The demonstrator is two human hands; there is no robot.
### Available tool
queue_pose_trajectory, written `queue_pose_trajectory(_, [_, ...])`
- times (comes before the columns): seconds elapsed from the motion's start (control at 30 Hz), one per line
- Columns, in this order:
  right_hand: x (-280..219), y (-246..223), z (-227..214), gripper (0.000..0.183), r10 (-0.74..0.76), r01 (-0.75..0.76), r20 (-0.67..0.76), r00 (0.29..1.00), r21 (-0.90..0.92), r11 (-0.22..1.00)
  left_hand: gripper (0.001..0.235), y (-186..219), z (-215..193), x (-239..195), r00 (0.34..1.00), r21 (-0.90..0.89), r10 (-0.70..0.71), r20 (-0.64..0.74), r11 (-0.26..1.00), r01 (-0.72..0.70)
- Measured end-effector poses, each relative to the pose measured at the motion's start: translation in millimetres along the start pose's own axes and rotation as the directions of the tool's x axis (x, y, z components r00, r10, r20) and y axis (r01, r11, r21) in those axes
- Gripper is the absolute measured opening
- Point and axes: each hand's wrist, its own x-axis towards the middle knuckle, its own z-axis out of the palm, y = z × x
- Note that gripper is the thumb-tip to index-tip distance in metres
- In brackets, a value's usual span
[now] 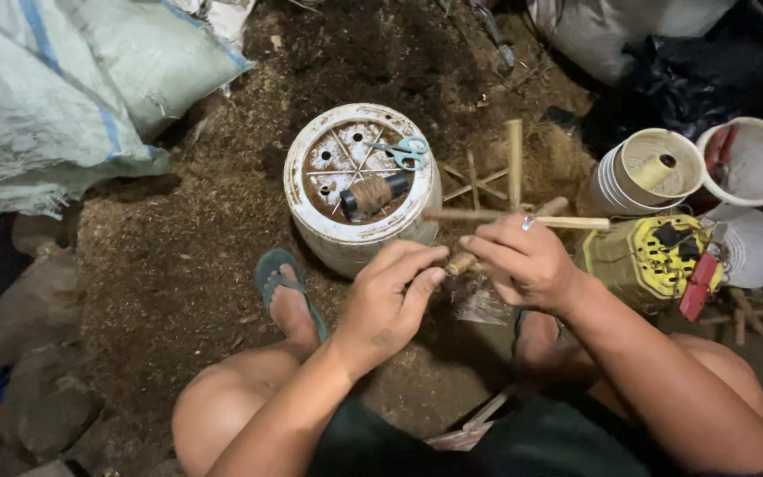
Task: The person sits on the floor and wraps a rope around a wooden cross-shaped frame using a wooden stick to assist. They repeatedly wind the rope, adjust the frame, and trim excess rope with scissors.
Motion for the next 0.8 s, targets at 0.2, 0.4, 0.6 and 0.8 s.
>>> queue_pose_trajectory(0.2, [-1,-7,7,0.04,0.047,-0.049,0.026,0.999,0.082,0.995,0.014,0,1,1,0.992,-0.128,-0.108,0.063,0.985,0.116])
queue_pose_trajectory(0.4, [-4,-9,9,0.035,0.077,-0.077,0.006,0.997,0.142,0.987,0.011,-1,3,-2,0.994,-0.127,-0.101,0.053,0.986,0.107])
queue_pose_trajectory(0.6, [-7,-12,12,0.03,0.162,-0.165,0.03,0.986,0.146,0.975,0.011,-6,8,-4,0.988,0.097,0.155,0.001,0.983,-0.154])
queue_pose_trajectory(0.8, [-7,-6,17,0.025,0.439,-0.462,0.193,0.878,0.1,0.881,0.014,-22,24,-9,0.991,-0.031,-0.098,-0.087,0.995,0.096])
